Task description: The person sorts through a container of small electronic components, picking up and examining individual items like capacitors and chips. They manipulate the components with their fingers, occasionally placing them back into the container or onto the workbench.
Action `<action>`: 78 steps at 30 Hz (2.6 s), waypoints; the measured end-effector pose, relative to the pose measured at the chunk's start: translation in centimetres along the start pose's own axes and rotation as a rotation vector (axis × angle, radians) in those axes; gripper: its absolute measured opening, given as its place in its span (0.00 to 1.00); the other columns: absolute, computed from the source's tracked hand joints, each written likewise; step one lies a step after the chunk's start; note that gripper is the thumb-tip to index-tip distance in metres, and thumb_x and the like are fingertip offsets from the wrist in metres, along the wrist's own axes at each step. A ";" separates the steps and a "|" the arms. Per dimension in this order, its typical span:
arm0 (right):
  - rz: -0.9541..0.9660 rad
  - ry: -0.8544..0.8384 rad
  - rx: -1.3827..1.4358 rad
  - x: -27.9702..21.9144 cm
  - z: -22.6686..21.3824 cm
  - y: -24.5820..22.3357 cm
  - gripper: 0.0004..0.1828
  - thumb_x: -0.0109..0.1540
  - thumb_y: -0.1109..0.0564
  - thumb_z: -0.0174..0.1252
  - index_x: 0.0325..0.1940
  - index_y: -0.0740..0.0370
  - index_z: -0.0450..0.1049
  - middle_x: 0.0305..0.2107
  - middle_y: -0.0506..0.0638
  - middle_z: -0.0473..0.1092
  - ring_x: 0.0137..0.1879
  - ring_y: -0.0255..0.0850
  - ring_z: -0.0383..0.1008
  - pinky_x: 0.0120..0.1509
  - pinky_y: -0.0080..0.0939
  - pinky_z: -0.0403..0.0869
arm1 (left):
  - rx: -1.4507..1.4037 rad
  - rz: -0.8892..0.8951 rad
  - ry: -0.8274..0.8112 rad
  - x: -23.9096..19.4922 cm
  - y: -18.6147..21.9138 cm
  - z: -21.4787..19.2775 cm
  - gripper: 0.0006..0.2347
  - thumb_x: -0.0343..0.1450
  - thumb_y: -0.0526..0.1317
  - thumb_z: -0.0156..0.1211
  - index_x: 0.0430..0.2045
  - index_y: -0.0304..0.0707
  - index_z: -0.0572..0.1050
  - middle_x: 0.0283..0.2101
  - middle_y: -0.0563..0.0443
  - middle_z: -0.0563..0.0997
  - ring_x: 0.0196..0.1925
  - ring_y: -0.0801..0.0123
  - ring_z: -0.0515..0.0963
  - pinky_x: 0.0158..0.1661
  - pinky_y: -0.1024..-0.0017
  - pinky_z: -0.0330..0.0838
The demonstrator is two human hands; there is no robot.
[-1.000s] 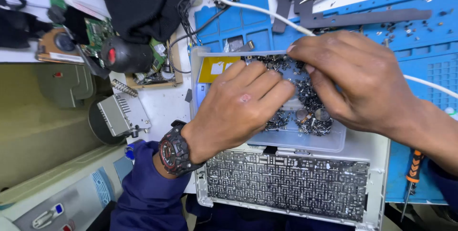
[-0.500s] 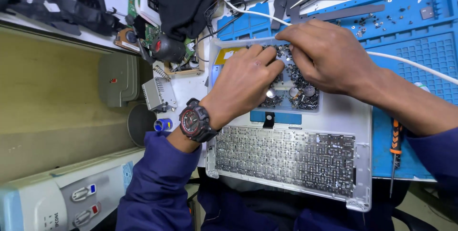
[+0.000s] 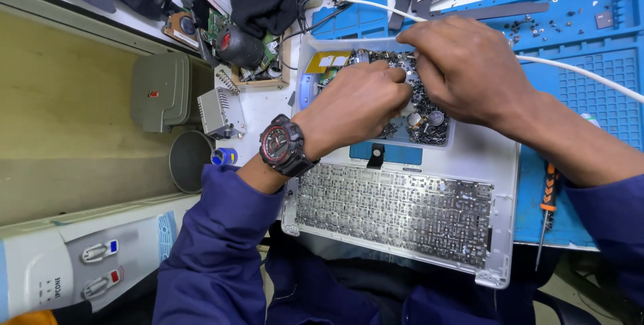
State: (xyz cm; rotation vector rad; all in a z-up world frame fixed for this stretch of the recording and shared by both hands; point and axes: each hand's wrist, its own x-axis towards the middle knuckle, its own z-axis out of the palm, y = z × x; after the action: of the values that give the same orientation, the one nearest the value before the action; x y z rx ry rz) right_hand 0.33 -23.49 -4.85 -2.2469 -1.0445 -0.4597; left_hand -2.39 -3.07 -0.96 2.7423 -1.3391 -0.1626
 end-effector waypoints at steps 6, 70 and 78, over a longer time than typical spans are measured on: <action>-0.012 0.006 -0.006 0.1 -0.2 -0.1 0.15 0.66 0.66 0.51 0.56 0.65 0.77 0.45 0.59 0.78 0.44 0.59 0.75 0.44 0.56 0.71 | 0.078 0.006 0.002 0.1 0.2 -0.5 0.06 0.61 0.26 0.58 0.24 0.39 0.75 0.30 0.46 0.75 0.34 0.47 0.76 0.30 0.49 0.68; -0.072 -0.069 -0.206 -2.3 0.5 1.4 0.13 0.81 0.66 0.62 0.69 0.65 0.85 0.55 0.58 0.83 0.54 0.55 0.81 0.53 0.51 0.72 | -2.723 -0.437 0.852 -11.5 19.8 5.3 0.20 0.67 0.20 0.69 0.40 0.33 0.61 0.37 0.30 0.79 0.40 0.47 0.84 0.34 0.72 0.82; -0.038 -0.106 -0.183 -2.3 0.1 1.0 0.12 0.83 0.68 0.62 0.70 0.67 0.84 0.56 0.59 0.81 0.54 0.56 0.79 0.57 0.51 0.73 | -2.690 -0.397 0.875 -11.4 19.9 5.2 0.21 0.64 0.20 0.70 0.40 0.34 0.61 0.36 0.33 0.79 0.40 0.49 0.83 0.38 0.69 0.81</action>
State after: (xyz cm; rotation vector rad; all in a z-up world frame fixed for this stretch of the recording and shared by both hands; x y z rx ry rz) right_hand -0.35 -25.21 -6.47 -2.4391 -1.1411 -0.4741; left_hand -25.63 -6.41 -3.00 0.3313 0.2497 -0.3028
